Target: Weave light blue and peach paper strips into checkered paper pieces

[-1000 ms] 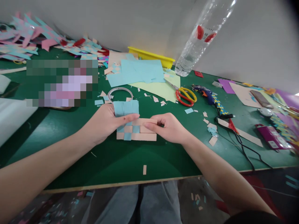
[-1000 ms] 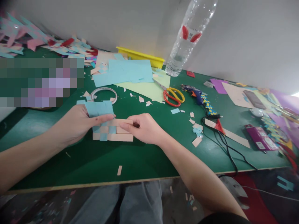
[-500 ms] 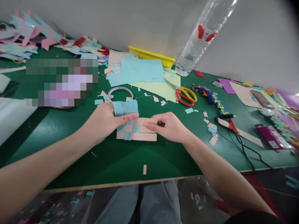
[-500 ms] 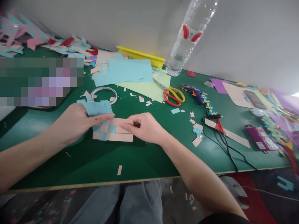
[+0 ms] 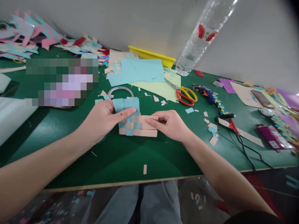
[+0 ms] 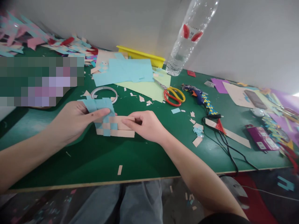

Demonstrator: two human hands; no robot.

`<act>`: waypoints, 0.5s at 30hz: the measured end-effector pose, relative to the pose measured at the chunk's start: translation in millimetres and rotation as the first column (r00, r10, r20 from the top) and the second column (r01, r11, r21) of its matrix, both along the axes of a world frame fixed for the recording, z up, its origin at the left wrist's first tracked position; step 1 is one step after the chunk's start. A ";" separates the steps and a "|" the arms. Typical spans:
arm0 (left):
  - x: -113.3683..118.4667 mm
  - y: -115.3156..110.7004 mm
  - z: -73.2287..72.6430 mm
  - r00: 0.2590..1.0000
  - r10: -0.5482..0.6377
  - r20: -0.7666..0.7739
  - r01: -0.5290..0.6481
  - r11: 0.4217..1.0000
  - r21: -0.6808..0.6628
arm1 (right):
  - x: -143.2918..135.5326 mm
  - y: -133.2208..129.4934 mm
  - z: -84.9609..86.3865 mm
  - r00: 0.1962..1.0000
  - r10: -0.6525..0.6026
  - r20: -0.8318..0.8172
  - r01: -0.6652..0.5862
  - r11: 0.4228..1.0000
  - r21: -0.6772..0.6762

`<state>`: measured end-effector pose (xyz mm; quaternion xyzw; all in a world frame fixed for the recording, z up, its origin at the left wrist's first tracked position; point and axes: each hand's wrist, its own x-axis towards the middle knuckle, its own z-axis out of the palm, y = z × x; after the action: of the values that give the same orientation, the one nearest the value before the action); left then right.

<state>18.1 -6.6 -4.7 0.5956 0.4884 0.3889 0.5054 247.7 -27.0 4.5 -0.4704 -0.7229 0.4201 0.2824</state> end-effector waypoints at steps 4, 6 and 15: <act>0.5 -1.0 2.4 0.999 0.017 -0.028 -0.017 1.000 -0.002 | 0.2 -0.2 1.7 1.000 0.002 0.007 -0.002 1.000 0.020; 0.9 -1.3 3.1 0.999 0.035 -0.034 -0.035 0.999 0.011 | 0.5 0.1 2.0 1.000 -0.004 0.022 0.003 0.999 0.033; -0.4 0.9 0.0 0.988 0.126 -0.090 -0.118 0.989 0.088 | 2.3 0.4 1.3 0.998 -0.035 0.046 0.034 0.999 0.014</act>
<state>17.8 -5.7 -4.7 0.6028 0.5312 0.4101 0.4315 250.0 -26.6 5.8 -0.4906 -0.7239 0.3991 0.2758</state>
